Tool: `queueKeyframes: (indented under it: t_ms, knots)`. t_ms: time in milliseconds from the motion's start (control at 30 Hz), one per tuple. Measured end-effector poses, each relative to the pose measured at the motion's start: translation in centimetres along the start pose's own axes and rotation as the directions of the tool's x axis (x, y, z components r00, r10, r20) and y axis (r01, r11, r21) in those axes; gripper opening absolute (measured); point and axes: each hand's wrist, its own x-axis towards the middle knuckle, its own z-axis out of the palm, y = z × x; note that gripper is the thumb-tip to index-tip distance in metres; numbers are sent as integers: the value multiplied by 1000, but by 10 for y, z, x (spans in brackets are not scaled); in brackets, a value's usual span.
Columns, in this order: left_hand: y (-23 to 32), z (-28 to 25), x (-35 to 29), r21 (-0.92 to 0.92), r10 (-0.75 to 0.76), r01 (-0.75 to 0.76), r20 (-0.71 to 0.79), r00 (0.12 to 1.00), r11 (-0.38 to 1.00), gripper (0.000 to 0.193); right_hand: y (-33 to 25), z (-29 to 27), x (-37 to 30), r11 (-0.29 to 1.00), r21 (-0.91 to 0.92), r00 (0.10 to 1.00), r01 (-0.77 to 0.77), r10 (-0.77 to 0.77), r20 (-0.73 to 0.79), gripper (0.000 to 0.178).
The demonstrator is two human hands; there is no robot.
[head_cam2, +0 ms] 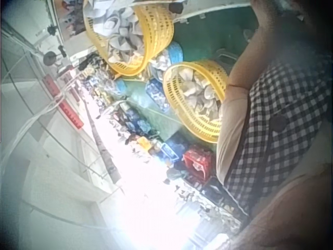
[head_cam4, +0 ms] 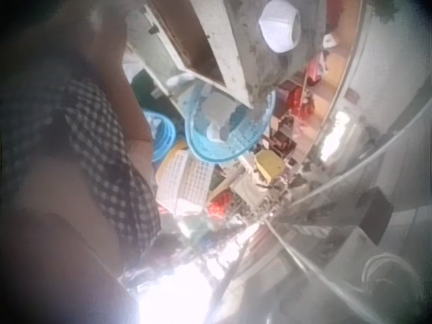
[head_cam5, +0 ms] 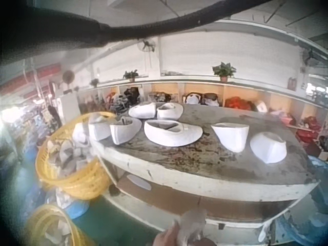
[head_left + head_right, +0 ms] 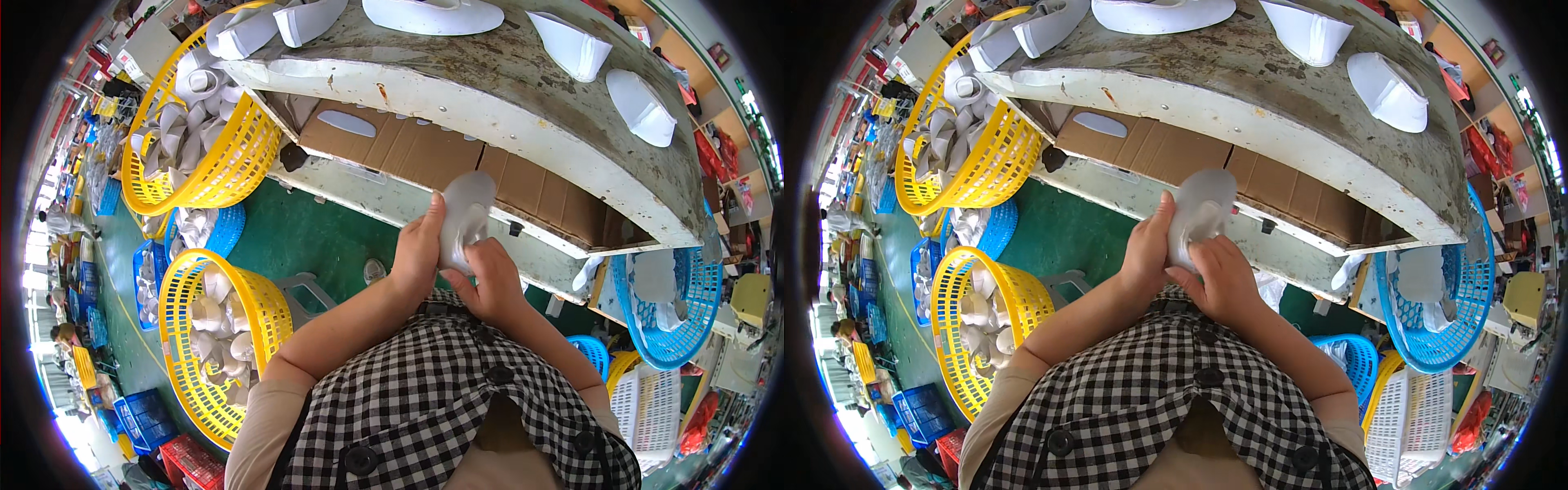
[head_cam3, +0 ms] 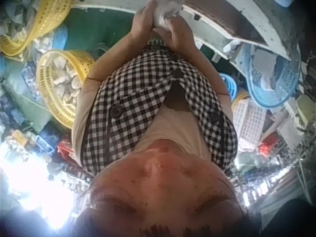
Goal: Inspecting and sorting white shoe components into baskets in a factory setting.
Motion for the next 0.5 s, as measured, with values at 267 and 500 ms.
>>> queueKeyframes:
  t_ms: [267, 500]
  knots:
    - [-8, 8, -16, 46, -61, 51, 262, 963, 998, 48, 12, -5, 3, 808, 529, 870, -258, 432, -236, 25]
    - [-7, 13, -25, 149, 35, -72, 238, 971, 986, 30, 10, -9, 12, 776, 554, 853, -300, 478, -207, 26]
